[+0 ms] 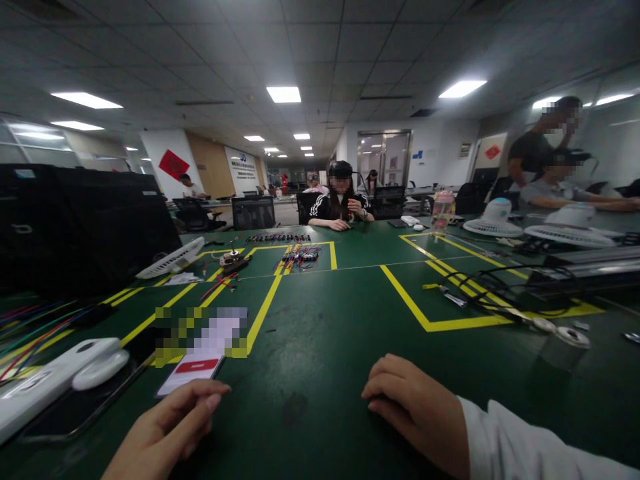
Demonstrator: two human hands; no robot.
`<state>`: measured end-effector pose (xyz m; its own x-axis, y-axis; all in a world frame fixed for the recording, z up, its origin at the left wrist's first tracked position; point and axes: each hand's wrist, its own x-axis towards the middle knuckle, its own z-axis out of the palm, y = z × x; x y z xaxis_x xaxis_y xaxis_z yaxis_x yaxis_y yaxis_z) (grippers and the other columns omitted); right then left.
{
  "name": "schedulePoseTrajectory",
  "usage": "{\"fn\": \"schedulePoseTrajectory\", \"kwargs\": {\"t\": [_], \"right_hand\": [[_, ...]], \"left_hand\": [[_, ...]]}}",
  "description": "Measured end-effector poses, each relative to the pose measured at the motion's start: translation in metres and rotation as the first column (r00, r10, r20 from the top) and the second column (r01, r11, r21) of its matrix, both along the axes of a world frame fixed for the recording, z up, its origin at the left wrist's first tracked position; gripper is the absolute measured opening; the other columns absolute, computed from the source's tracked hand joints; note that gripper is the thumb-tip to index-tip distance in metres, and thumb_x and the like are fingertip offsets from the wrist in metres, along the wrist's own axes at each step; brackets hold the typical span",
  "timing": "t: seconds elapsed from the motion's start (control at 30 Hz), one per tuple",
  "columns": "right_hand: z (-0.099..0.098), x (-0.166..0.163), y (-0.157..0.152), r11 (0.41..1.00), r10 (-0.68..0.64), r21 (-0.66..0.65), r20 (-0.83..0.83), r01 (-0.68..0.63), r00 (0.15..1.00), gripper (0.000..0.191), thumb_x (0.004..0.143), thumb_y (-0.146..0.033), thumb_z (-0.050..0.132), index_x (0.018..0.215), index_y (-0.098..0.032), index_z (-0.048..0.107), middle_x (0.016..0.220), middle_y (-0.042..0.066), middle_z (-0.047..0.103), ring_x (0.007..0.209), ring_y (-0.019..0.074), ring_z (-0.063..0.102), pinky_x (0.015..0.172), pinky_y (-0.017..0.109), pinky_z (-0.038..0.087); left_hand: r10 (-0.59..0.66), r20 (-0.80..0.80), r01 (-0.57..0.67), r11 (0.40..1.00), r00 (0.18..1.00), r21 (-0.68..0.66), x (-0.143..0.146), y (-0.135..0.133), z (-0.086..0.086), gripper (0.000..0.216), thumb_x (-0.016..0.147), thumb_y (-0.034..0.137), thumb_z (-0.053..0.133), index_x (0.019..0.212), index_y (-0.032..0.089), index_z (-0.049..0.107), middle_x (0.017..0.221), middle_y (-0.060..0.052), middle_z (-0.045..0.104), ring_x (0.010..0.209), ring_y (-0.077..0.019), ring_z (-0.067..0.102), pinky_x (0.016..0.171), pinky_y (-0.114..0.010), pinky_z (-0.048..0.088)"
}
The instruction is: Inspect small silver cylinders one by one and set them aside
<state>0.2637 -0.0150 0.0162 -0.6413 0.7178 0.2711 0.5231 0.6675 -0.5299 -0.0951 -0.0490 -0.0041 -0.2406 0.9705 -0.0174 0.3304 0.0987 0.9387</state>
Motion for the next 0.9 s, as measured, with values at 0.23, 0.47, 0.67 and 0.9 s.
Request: {"fn": "schedulePoseTrajectory", "kwargs": {"t": [0.23,0.47,0.67,0.9], "right_hand": [[-0.003,0.047,-0.001,0.989,-0.141,0.038,-0.022,0.142,0.990,0.025,0.092,-0.023,0.033,0.102,-0.018,0.056,0.098,0.006,0.055,0.090,0.0135,0.051,0.083,0.031,0.046],[-0.005,0.094,0.002,0.911,-0.317,0.256,-0.070,0.325,0.946,0.024,0.092,-0.028,0.039,0.109,-0.021,0.054,0.105,0.006,0.056,0.095,0.0145,0.054,0.083,0.030,0.048],[0.022,0.156,0.015,0.630,-0.527,0.659,-0.026,0.411,0.849,0.025,0.087,-0.039,0.048,0.100,-0.021,0.059,0.101,0.005,0.060,0.097,0.0190,0.055,0.085,0.035,0.042],[0.019,0.247,0.023,0.449,-0.866,0.397,-0.027,0.801,0.499,0.037,0.081,-0.051,0.048,0.097,-0.020,0.062,0.103,0.009,0.061,0.090,0.0212,0.058,0.074,0.035,0.044]], "left_hand": [[-0.003,-0.014,0.003,1.000,1.000,0.012,0.000,0.000,0.003,0.033,0.070,0.052,0.065,0.089,0.026,0.066,0.051,0.006,0.053,0.045,-0.0142,0.044,0.043,-0.023,0.033],[0.022,0.006,-0.022,1.000,1.000,-0.017,0.004,-0.001,0.005,0.036,0.067,0.056,0.065,0.086,0.026,0.067,0.051,0.005,0.053,0.045,-0.0142,0.044,0.043,-0.023,0.033],[0.009,0.015,-0.009,1.000,1.000,0.003,-0.002,0.002,-0.002,0.036,0.067,0.056,0.065,0.088,0.027,0.067,0.048,0.007,0.051,0.043,-0.0129,0.041,0.043,-0.023,0.030],[0.011,0.000,-0.011,1.000,1.000,-0.013,-0.004,0.004,-0.005,0.041,0.064,0.061,0.065,0.088,0.028,0.067,0.050,0.007,0.053,0.044,-0.0142,0.041,0.043,-0.024,0.028]]}}
